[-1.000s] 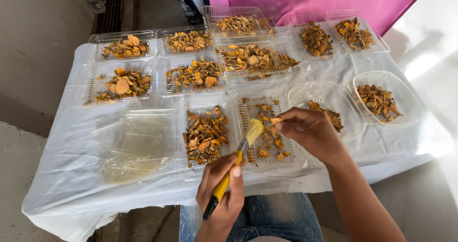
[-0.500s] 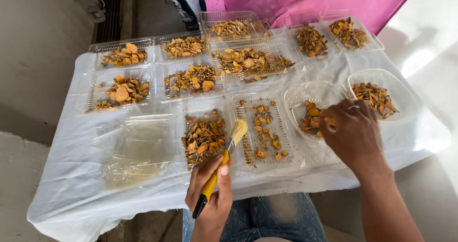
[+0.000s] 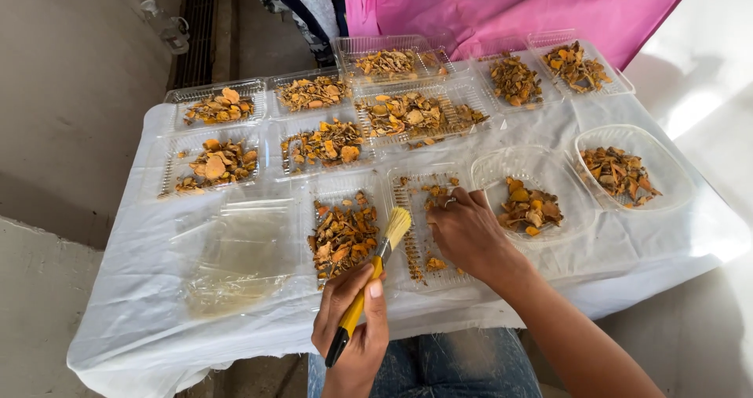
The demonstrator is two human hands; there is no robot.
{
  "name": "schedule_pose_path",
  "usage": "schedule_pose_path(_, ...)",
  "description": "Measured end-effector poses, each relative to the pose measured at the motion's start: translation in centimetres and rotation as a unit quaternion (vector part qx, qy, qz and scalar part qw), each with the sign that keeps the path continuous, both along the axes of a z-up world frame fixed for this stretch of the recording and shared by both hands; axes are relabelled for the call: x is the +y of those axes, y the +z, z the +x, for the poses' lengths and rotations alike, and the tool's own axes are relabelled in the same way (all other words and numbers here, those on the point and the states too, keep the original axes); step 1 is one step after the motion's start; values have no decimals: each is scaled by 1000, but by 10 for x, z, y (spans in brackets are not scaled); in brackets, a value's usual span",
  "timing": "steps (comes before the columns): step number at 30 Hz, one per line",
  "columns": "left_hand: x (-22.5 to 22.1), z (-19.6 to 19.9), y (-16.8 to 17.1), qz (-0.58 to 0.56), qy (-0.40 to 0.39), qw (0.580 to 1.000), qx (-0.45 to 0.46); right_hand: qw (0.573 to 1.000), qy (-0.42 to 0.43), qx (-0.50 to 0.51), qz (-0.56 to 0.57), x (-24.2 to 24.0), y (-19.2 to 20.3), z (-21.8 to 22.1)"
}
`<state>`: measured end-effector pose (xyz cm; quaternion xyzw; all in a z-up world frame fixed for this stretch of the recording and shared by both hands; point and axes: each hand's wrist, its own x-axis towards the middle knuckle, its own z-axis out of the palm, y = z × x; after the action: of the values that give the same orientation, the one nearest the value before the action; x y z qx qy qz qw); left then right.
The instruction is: Cleaning and sorting dried tea leaves in plastic containers using a small brush.
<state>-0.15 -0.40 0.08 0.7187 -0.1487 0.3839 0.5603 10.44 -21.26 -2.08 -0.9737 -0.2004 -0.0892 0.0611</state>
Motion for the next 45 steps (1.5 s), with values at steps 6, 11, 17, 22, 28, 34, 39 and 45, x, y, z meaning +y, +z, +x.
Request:
schedule_pose_path(6,-5,7,7,0,-21,1000,-4,928,-84,120,342,4,38,-27)
schedule_pose_path(11,-15,19,-12,6,-90,993,-73,856,-102,121,493,-1,44,-40)
schedule_pose_path(17,-16,13,4,33,-52,994,-92,849,-94,82,514,-7,46,-43)
schedule_pose_path(22,-16,26,-14,47,-100,992,-61,854,-86,50,511,-10,41,-45)
schedule_pose_path(28,-13,18,-6,59,-82,993,-65,867,-78,45,491,-10,46,-52)
schedule_pose_path(34,1,15,2,29,5,999,25,917,-130,-189,326,-64,81,-65)
schedule_pose_path(39,0,17,-3,49,10,999,-4,969,-113,-185,122,-71,54,-53)
schedule_pose_path(45,6,13,5,50,47,997,20,996,56,1,-73,-18,63,4)
